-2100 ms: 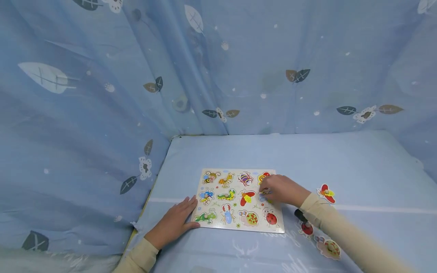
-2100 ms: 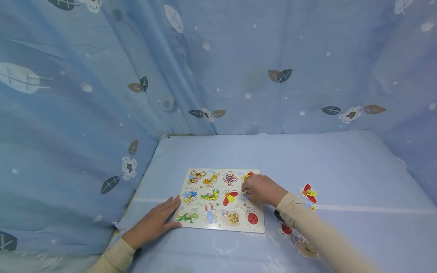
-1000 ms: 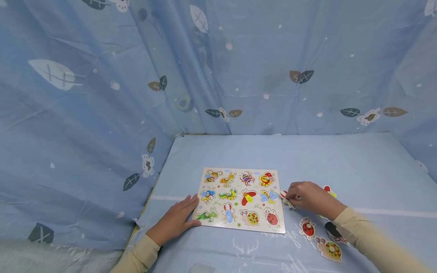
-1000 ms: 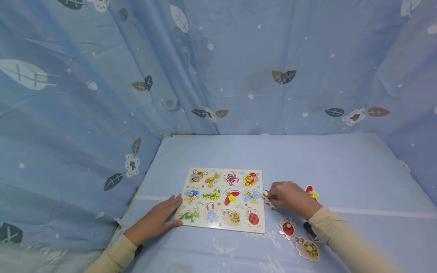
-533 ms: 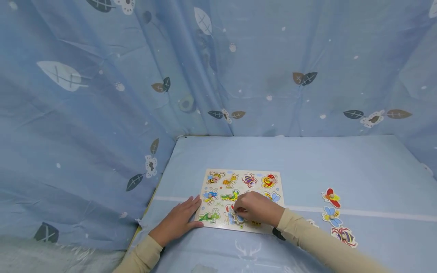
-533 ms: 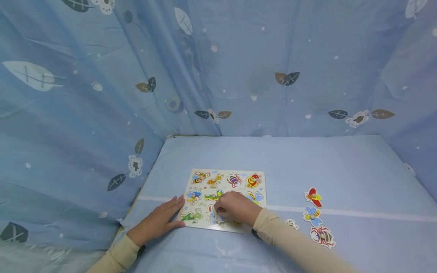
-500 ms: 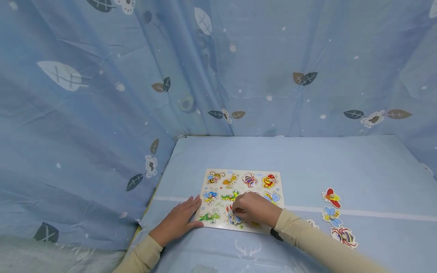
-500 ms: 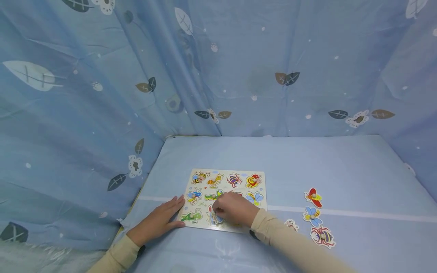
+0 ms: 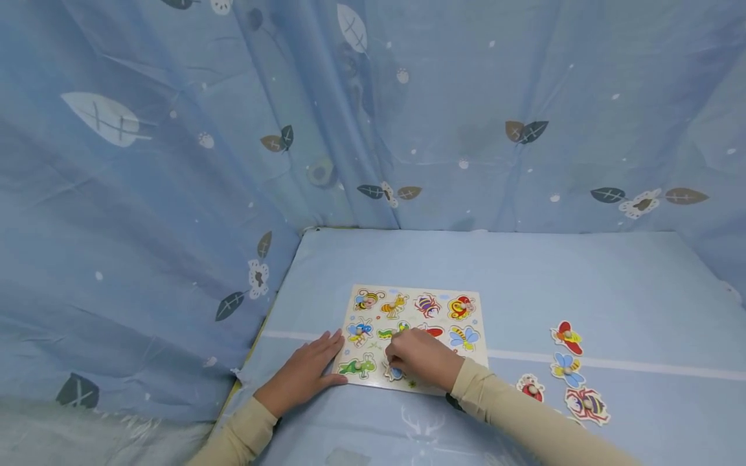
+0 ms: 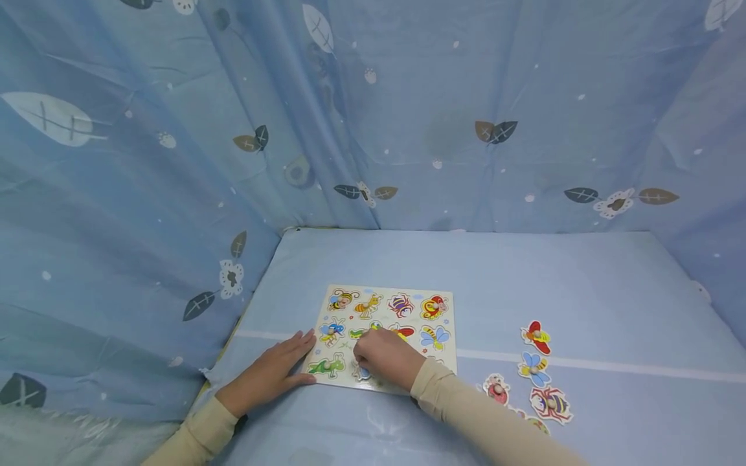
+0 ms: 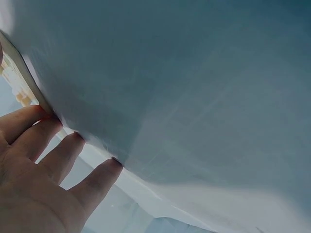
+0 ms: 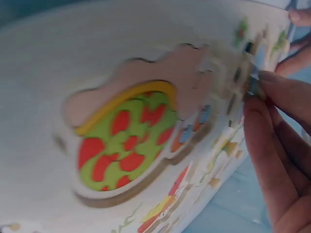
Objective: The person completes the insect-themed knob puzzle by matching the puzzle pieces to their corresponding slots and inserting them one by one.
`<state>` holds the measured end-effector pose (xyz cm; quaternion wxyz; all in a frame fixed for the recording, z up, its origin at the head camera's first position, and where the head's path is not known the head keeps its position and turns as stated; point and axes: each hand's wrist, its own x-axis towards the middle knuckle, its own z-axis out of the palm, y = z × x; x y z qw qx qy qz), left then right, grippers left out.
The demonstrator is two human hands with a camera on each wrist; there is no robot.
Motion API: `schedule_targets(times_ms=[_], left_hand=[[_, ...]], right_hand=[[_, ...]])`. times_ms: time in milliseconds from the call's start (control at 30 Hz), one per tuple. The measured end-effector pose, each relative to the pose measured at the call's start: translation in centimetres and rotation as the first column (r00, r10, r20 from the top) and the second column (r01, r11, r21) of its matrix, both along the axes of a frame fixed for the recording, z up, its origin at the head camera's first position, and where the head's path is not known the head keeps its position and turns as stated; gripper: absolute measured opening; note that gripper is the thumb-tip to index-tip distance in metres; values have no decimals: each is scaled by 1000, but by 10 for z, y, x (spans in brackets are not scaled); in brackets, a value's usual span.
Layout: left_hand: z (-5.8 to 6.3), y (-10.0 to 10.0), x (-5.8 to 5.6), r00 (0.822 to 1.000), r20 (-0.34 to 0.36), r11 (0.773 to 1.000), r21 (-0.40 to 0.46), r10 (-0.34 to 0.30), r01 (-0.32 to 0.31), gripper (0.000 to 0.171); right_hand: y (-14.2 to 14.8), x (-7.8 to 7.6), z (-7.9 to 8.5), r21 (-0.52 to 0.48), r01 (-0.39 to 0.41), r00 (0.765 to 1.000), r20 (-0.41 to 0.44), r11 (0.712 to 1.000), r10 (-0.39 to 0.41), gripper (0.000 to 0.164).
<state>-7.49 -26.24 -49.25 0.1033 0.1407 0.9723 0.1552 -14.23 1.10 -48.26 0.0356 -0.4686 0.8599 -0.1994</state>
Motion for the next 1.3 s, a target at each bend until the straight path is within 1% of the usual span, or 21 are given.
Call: schedule_targets(times_ms=[167, 200, 267, 367, 500, 667, 800, 900, 967, 1000, 1033, 1067, 1167, 1267, 1300], left_hand=[[-1, -1, 0, 1000, 6, 1000, 7, -2, 2, 83], [-1, -1, 0, 1000, 6, 1000, 5, -3, 3, 83], [0, -1, 0, 1000, 2, 1000, 5, -5, 5, 83], [1, 0, -2, 1000, -1, 1000, -2, -5, 5, 82], [2, 0, -4, 1000, 14, 1000, 0, 8, -8, 83], [1, 0, -4, 1000, 25, 1000, -3, 14, -14, 84], [0, 0, -3, 1000, 23, 1000, 11, 8, -8, 85], [-1, 0, -2, 1000, 15, 1000, 29, 5, -5, 85], [-1, 0, -2, 1000, 6, 1000, 29, 2, -3, 84], [-1, 0, -2, 1000, 3, 1000, 27, 2, -2, 84], [-1, 0, -2, 1000, 2, 1000, 21, 2, -2, 84], [-2, -1, -3, 1000, -2, 1000, 18, 0, 0, 84], [-2, -1, -3, 1000, 5, 1000, 15, -4, 4, 84], [-1, -2, -3, 1000, 12, 1000, 29, -9, 8, 84], [-1, -2, -2, 1000, 15, 1000, 30, -7, 7, 84]], right_hand=[[-1, -1, 4, 12, 25, 992, 123, 1000, -26, 10], [-1, -1, 5, 10, 27, 991, 133, 1000, -28, 10], [-1, 0, 6, 4, 27, 991, 130, 1000, -27, 13], [-1, 0, 6, -7, 25, 995, 96, 1000, -25, 14], [-1, 0, 3, -22, 28, 996, 85, 999, -26, 12], [1, 0, -4, -31, 25, 994, 103, 999, -22, 15], [15, -1, -4, -50, 40, 990, 139, 998, -32, 14], [37, -5, 0, -53, 91, 987, 138, 994, -83, 14], [59, -10, 4, -44, 152, 982, 118, 987, -146, 14], [71, -13, 5, -39, 183, 979, 95, 982, -178, 14], [85, -16, 7, -28, 220, 973, 82, 975, -217, 14], [99, -20, 7, -13, 257, 965, 59, 966, -256, 14], [145, -28, 12, 63, 362, 932, -7, 930, -362, 17], [190, -32, 16, 135, 454, 891, -55, 881, -451, 18], [204, -32, 16, 155, 481, 876, -58, 863, -478, 18]])
